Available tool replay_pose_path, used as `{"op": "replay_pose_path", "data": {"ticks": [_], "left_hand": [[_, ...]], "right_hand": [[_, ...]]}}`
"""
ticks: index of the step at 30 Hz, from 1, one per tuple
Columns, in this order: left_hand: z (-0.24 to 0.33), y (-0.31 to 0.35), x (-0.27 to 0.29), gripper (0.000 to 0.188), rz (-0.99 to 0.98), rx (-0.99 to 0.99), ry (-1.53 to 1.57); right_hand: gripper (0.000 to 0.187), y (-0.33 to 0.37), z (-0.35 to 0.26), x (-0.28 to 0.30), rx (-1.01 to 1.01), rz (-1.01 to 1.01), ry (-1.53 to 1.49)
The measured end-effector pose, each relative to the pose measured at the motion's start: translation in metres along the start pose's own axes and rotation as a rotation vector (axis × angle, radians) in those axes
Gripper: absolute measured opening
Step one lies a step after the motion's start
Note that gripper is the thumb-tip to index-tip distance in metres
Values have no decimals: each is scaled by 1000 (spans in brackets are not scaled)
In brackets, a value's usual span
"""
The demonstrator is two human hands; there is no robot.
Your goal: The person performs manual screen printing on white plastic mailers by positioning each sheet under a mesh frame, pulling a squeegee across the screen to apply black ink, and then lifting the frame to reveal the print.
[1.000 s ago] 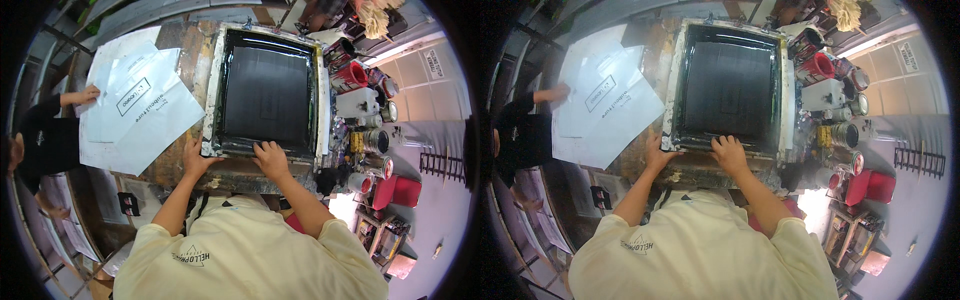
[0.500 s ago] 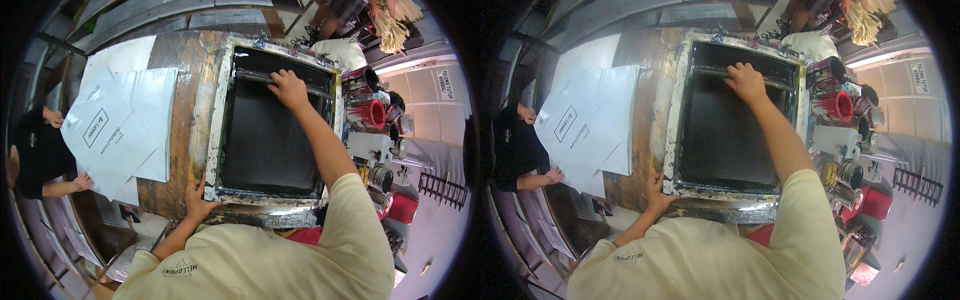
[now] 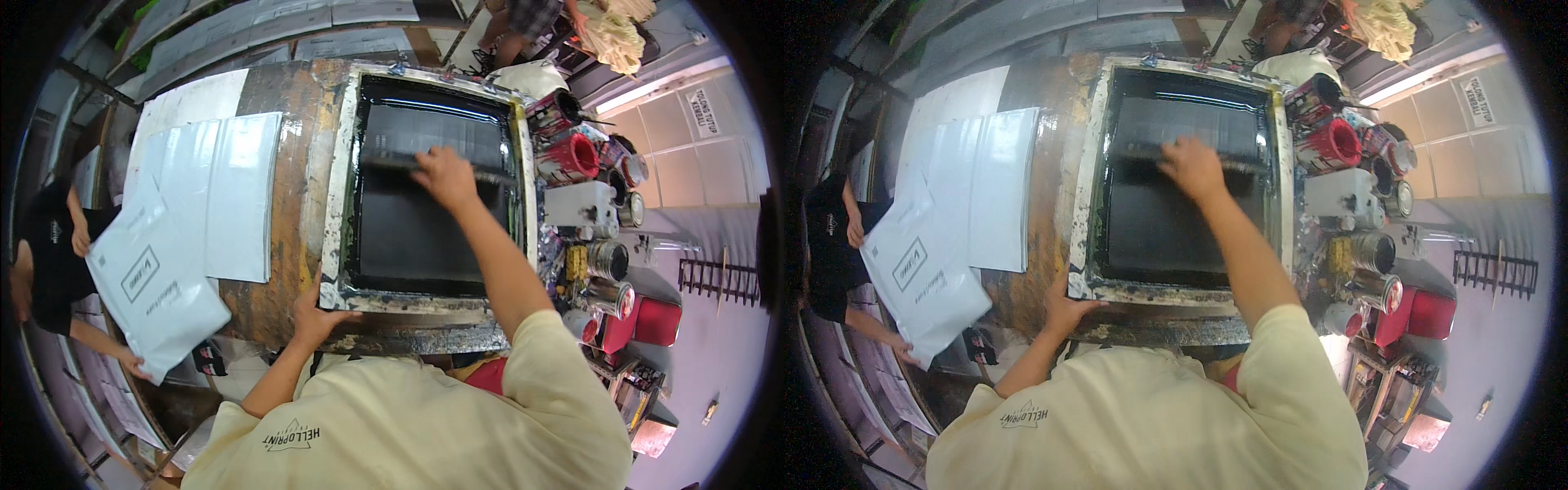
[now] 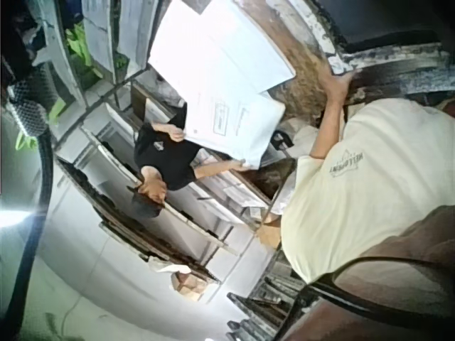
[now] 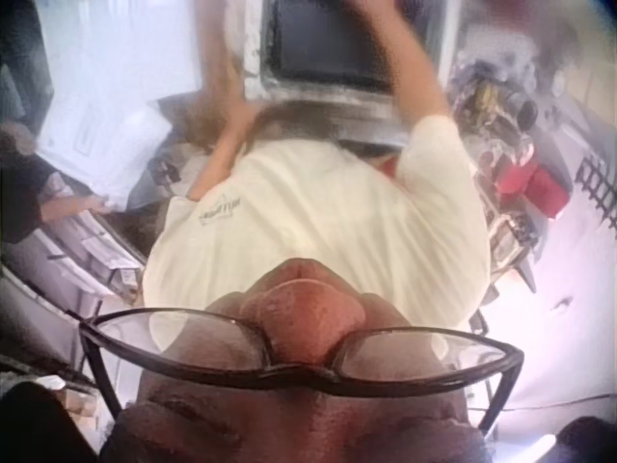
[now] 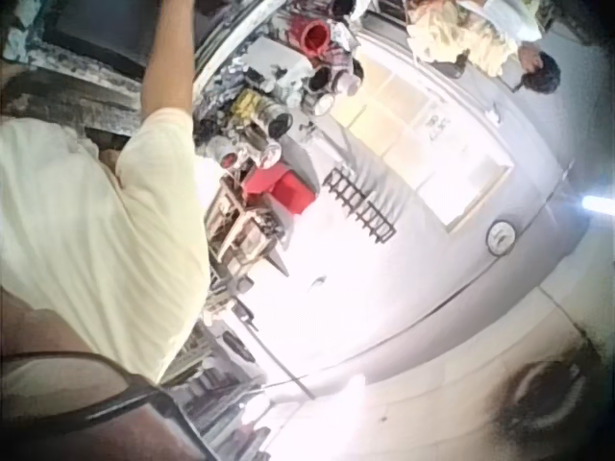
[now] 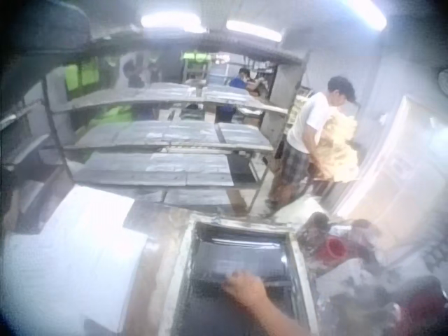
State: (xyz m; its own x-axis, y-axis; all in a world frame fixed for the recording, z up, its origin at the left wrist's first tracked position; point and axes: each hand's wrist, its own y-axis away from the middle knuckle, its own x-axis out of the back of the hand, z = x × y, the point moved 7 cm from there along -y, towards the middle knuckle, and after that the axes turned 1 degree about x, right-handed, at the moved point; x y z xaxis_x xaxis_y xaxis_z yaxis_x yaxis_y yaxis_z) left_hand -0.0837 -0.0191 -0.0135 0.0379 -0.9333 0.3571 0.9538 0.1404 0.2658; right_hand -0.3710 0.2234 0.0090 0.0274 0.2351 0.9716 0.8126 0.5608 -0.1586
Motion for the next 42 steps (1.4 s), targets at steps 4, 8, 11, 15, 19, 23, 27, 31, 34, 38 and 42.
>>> {"op": "replay_pose_path", "data": {"ticks": [4, 8, 11, 15, 19, 23, 27, 31, 34, 38, 42], "left_hand": [[-16, 0, 1, 103, 26, -42, 4], [-7, -1, 4, 89, 44, -29, 92], [54, 3, 18, 71, 106, -83, 224], [140, -12, 45, 56, 188, -311, 455], [141, -56, 52, 46, 155, -583, 493], [7, -82, 13, 27, -114, -358, -220], [-15, -72, -7, 24, -152, -596, -533], [-19, -70, -12, 20, -173, -585, -538], [-25, -77, -11, 17, -169, -600, -575], [-18, -78, -11, 19, -226, -641, -612], [-15, -67, -4, 21, -164, -689, -618]], "right_hand": [[37, 106, -77, 37, -3, -96, -19], [41, 168, -126, 87, -8, -225, -56], [40, 157, -137, 149, -3, -135, -106], [36, 120, -147, 223, 7, 209, 138], [33, 68, -135, 288, 24, 448, 179], [34, 39, -127, 318, 35, 512, 171], [36, 17, -116, 333, -11, 459, 210], [36, 9, -111, 339, 42, 499, 191], [34, 11, -116, 334, 63, 487, 227], [38, 17, -116, 331, 66, 601, 153], [41, 24, -118, 326, 104, 629, 179]]}}
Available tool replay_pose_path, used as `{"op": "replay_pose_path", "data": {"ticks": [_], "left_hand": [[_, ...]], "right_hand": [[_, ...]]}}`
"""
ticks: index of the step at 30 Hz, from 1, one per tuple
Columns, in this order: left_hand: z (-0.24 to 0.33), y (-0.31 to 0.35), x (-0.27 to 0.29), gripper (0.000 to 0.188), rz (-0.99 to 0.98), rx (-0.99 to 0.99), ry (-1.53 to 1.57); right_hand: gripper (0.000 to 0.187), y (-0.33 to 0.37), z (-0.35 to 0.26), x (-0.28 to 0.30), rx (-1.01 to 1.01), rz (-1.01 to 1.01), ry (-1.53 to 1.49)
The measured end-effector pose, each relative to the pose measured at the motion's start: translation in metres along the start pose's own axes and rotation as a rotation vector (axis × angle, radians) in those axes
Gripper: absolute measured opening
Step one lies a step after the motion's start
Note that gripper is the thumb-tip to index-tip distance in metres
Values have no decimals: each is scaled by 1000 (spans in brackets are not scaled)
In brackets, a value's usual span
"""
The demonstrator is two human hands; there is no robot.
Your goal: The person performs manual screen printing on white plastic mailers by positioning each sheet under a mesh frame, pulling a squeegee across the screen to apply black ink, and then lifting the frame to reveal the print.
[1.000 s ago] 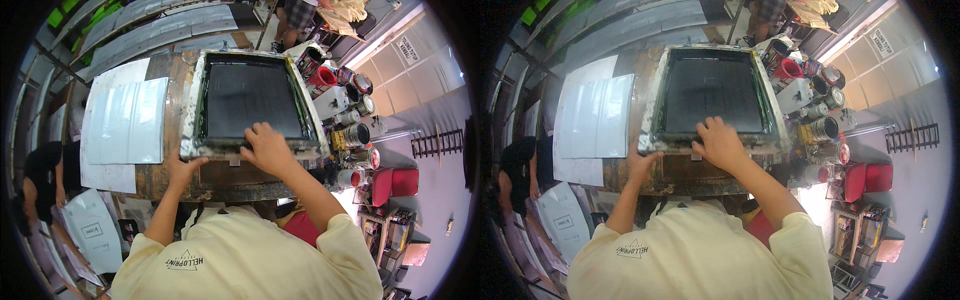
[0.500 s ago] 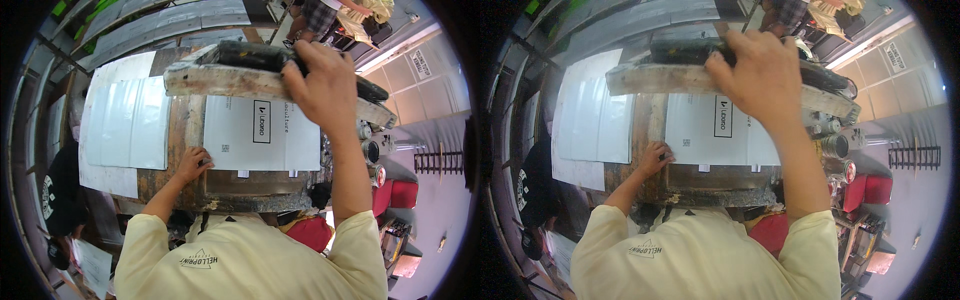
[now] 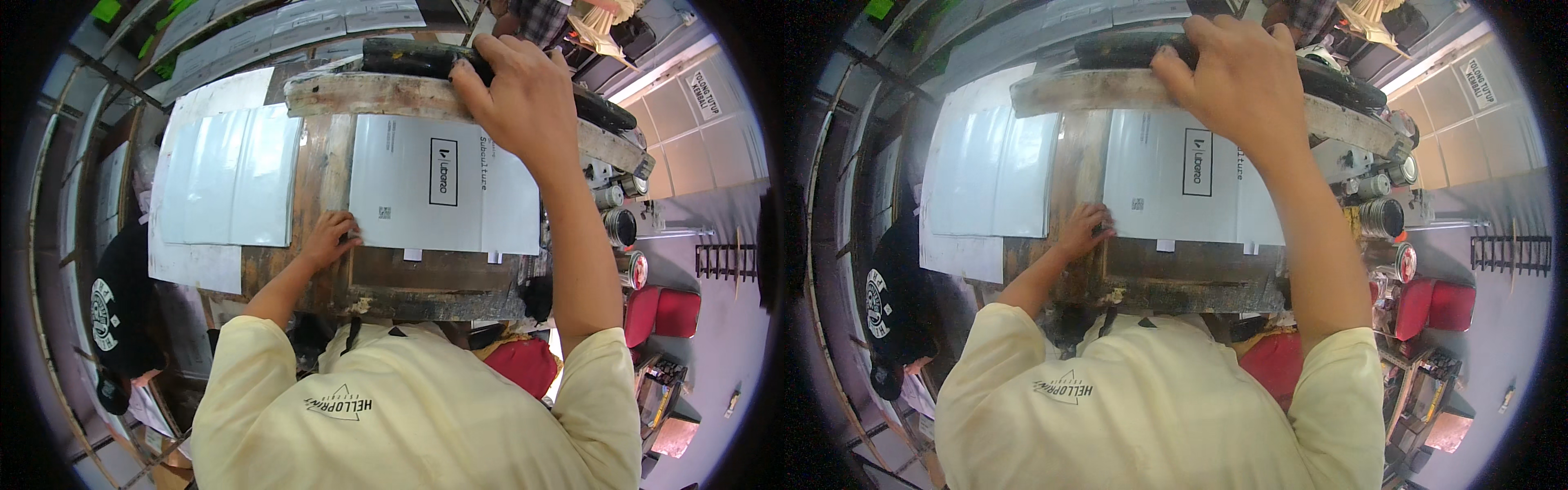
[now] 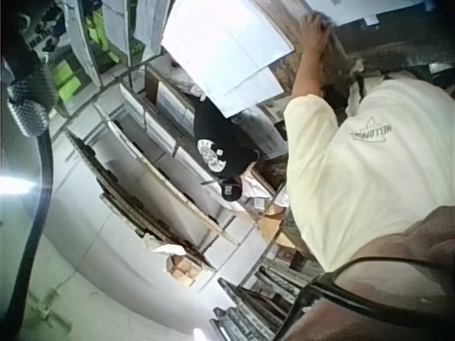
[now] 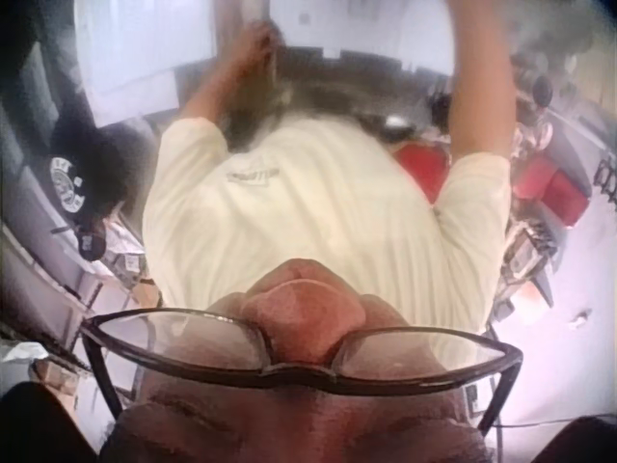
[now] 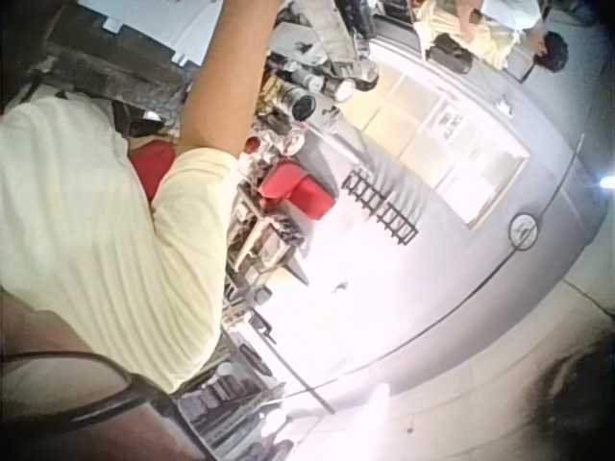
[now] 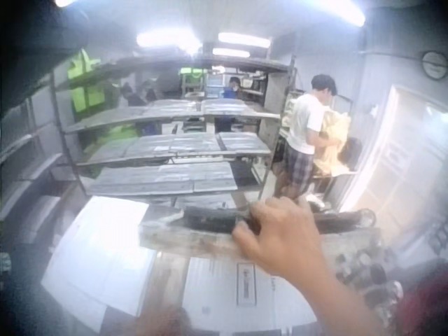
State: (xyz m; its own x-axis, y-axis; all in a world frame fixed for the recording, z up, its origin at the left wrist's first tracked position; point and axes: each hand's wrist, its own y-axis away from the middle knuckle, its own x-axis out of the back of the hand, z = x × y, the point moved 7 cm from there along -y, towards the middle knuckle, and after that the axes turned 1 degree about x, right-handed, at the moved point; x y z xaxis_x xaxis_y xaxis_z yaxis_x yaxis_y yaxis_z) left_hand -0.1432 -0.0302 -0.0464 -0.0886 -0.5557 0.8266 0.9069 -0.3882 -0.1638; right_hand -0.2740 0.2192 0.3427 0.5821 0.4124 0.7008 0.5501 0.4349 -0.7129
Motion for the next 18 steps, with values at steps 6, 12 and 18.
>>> {"op": "replay_pose_path", "data": {"ticks": [6, 12, 18], "left_hand": [[-9, -6, -11, 19, 82, -31, 52], [-16, -15, -13, 24, 17, 76, 170], [-11, -21, -9, 28, -47, 134, 66]], "right_hand": [[41, 7, 0, -1, -7, -87, 54], [45, 11, -4, -1, -16, -131, 112], [40, 5, -15, 13, -53, -85, -78]]}}
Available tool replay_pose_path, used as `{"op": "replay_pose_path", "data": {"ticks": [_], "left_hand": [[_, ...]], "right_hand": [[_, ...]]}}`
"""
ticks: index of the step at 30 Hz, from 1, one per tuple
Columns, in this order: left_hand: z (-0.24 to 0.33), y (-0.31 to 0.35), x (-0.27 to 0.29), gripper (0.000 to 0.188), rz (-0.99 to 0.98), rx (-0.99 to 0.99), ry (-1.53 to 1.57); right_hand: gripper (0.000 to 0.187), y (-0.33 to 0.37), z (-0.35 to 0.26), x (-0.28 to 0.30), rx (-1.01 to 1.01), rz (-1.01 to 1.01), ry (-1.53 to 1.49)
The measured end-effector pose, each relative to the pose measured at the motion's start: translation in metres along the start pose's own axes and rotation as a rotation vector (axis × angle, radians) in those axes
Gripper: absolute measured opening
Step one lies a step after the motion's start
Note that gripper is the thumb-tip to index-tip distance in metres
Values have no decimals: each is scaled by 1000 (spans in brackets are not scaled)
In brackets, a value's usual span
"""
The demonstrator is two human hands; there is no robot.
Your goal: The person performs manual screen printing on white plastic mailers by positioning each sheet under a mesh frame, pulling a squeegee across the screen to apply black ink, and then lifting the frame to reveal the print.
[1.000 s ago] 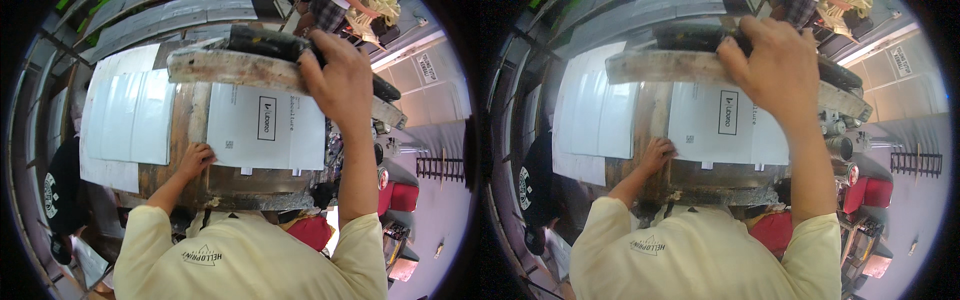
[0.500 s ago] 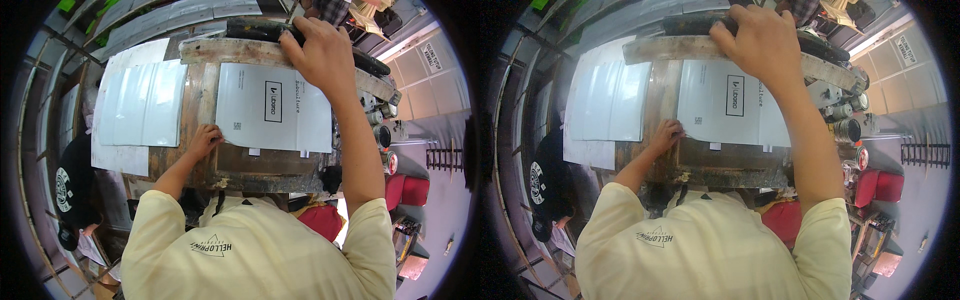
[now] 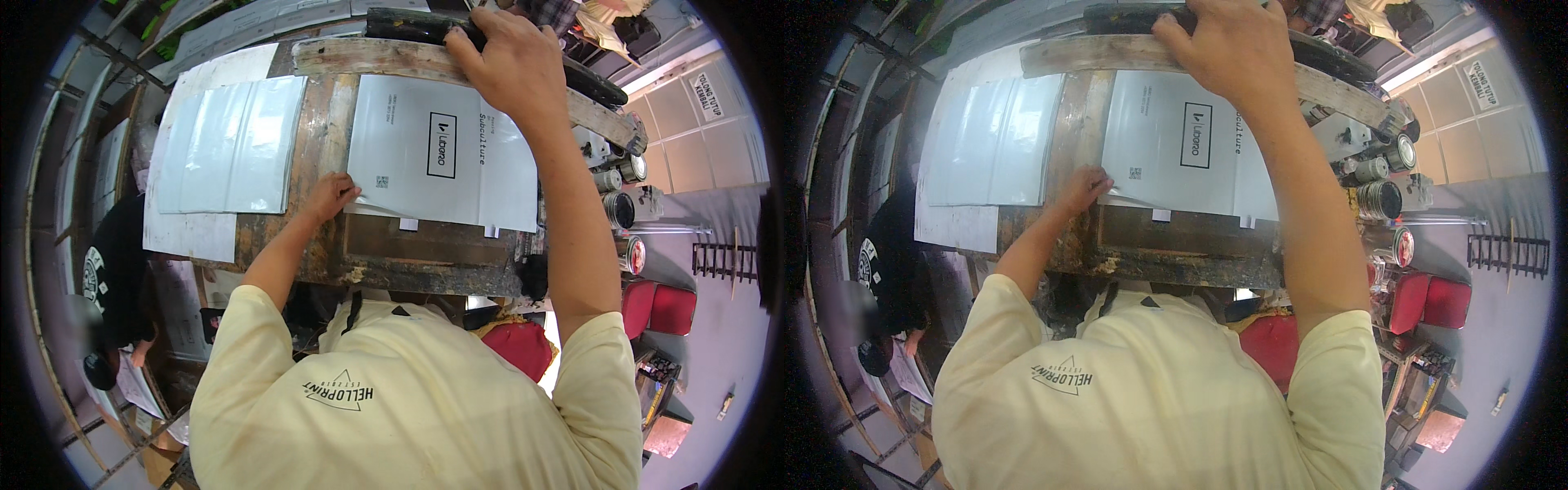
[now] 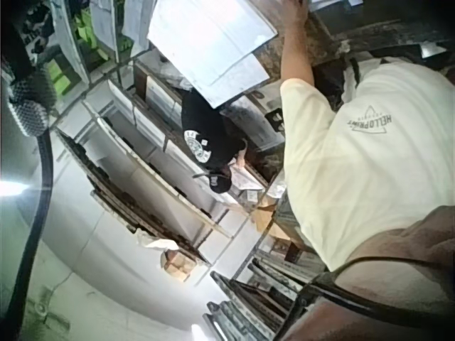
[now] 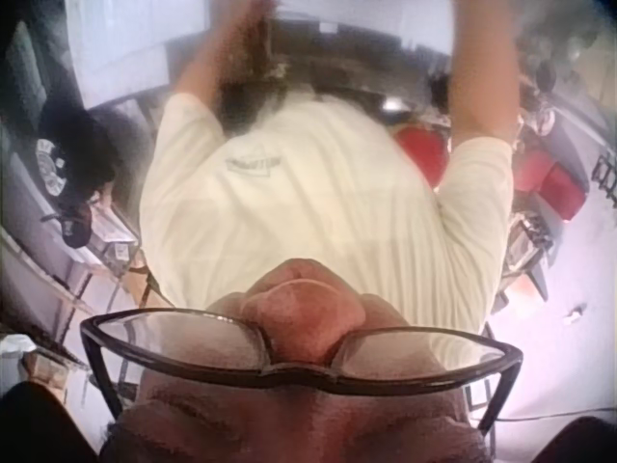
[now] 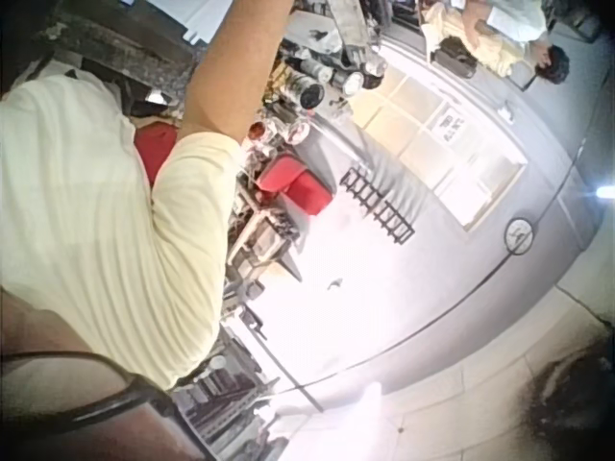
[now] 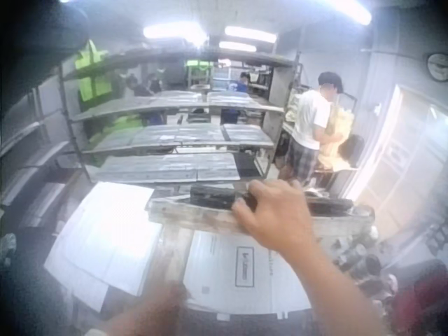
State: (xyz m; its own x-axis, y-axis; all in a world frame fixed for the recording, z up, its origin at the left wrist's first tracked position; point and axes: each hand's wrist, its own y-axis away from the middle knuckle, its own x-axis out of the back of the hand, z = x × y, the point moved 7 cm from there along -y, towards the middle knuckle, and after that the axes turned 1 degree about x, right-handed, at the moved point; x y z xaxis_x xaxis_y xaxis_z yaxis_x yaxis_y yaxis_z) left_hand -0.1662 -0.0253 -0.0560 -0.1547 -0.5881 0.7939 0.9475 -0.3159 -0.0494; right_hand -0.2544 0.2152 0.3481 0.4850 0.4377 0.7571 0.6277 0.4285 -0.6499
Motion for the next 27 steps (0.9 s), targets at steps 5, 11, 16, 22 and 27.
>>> {"op": "replay_pose_path", "data": {"ticks": [5, 11, 16, 22, 27], "left_hand": [[23, -33, 34, 31, 170, 61, 134], [90, -62, 102, 26, 304, 149, 282], [-10, -6, 67, 15, 247, 456, 676], [-137, 14, 136, 22, 56, 600, 563], [-230, 27, 206, 34, -21, 737, 448]], "right_hand": [[44, 10, 10, -10, 62, 71, 149], [43, -1, 22, -16, 13, 18, 112], [41, -11, 17, -9, -6, 35, 42], [36, -30, 23, -7, -21, -20, 59], [32, -47, 28, -9, -9, -68, 33]]}}
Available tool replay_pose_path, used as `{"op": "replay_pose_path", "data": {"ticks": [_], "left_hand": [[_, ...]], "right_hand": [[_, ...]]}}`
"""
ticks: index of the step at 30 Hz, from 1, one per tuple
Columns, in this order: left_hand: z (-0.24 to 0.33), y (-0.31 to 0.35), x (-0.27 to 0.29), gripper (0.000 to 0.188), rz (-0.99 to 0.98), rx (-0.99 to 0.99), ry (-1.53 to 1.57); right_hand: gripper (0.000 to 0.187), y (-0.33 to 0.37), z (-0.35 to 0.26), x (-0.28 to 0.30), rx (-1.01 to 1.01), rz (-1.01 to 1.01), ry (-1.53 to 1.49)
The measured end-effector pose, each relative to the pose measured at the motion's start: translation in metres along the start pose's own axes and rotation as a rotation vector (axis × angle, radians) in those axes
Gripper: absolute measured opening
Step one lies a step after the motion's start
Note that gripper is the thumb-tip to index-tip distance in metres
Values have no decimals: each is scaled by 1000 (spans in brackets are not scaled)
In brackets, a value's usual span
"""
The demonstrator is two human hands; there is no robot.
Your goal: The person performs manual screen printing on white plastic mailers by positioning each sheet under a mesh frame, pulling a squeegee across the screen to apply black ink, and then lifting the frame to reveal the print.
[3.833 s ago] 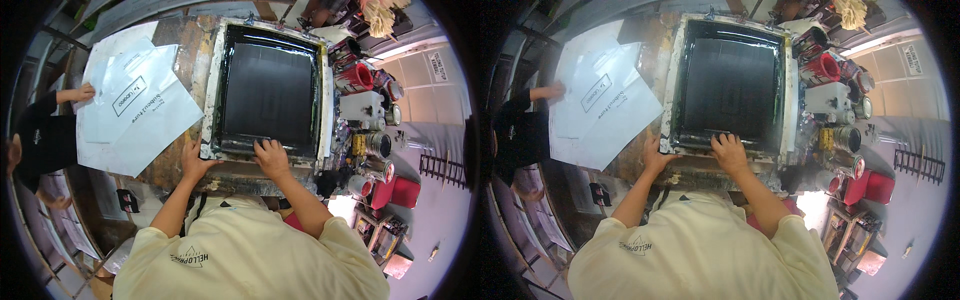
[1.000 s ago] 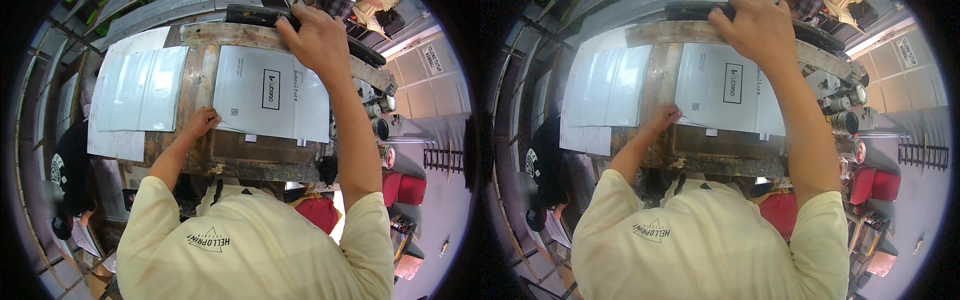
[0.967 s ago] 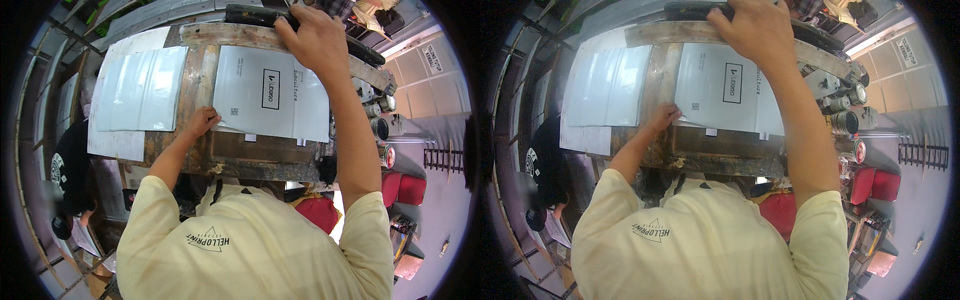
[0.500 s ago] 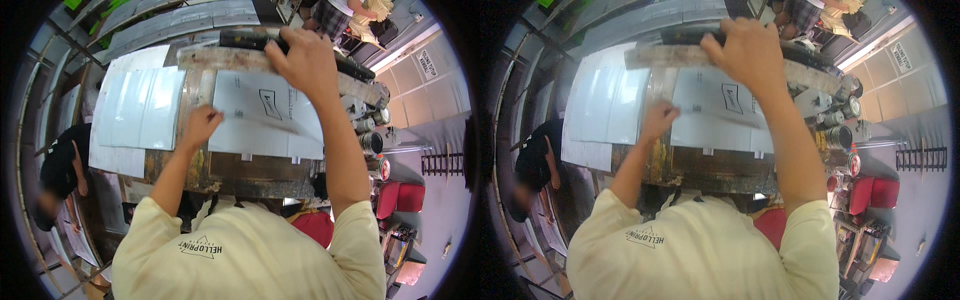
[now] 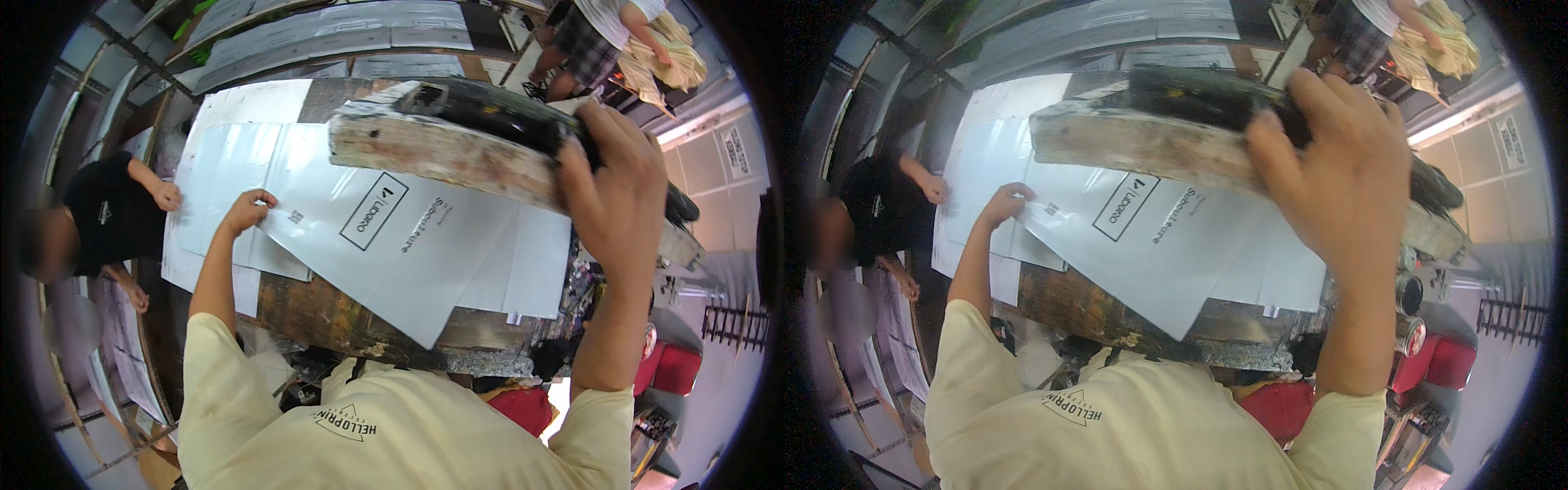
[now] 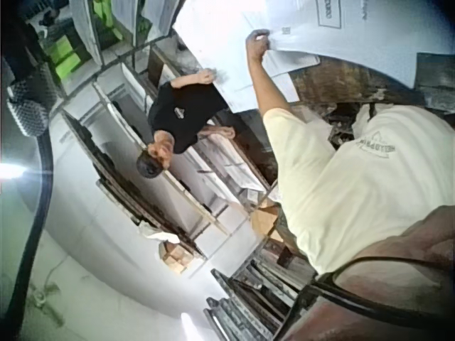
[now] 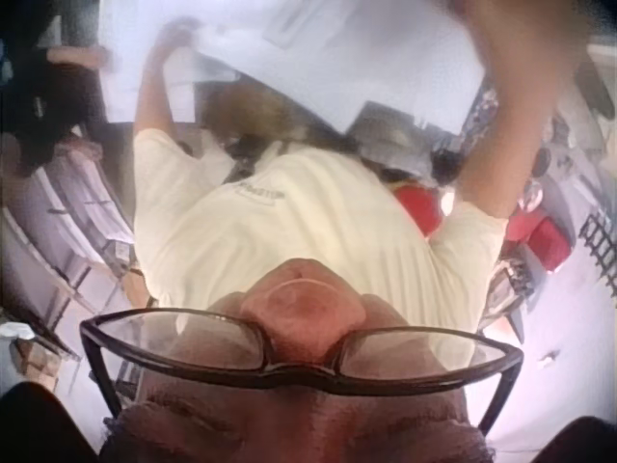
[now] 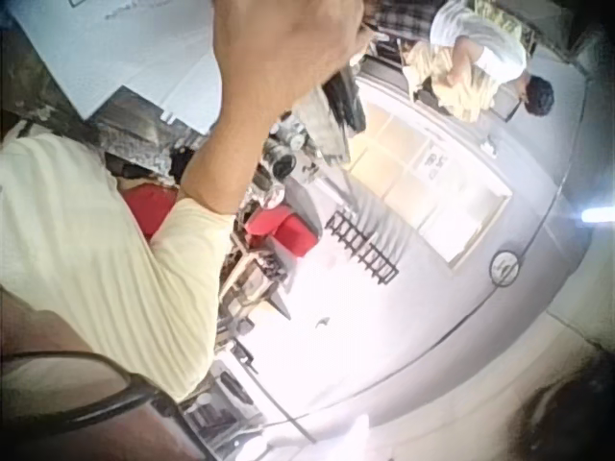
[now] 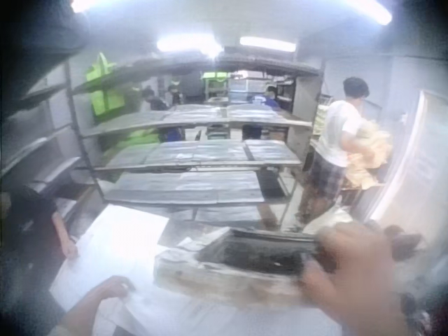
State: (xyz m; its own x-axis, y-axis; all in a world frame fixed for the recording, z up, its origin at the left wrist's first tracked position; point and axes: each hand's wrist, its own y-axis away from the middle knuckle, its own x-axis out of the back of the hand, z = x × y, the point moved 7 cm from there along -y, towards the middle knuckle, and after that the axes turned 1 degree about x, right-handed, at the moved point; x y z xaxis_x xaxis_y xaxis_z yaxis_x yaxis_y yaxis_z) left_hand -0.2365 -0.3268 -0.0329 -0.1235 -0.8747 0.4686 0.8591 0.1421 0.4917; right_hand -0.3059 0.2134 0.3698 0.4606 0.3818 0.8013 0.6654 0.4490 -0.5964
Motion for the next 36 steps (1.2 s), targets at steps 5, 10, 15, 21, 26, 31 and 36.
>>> {"op": "replay_pose_path", "data": {"ticks": [5, 10, 15, 21, 26, 31, 36], "left_hand": [[-22, -33, 78, 34, 73, 50, -235], [-12, -17, 115, 43, 644, -203, -1243], [203, 67, -69, 74, 194, -278, -28], [278, 205, -172, 92, -109, -450, 741], [143, 197, -241, 84, 62, -313, 318], [71, 175, -278, 95, 338, -459, -208], [56, 165, -291, 82, 363, -448, -277]], "right_hand": [[30, -4, -1, 2, -59, -69, 0], [32, -3, -4, 6, 12, -10, -53], [42, 13, -2, 1, -59, -18, 47], [66, 113, -36, -33, 10, -217, 81], [30, 220, -39, -104, 16, -568, -71], [35, 318, -52, -168, -89, -644, -253], [52, 358, -64, -202, -83, -662, -232]]}}
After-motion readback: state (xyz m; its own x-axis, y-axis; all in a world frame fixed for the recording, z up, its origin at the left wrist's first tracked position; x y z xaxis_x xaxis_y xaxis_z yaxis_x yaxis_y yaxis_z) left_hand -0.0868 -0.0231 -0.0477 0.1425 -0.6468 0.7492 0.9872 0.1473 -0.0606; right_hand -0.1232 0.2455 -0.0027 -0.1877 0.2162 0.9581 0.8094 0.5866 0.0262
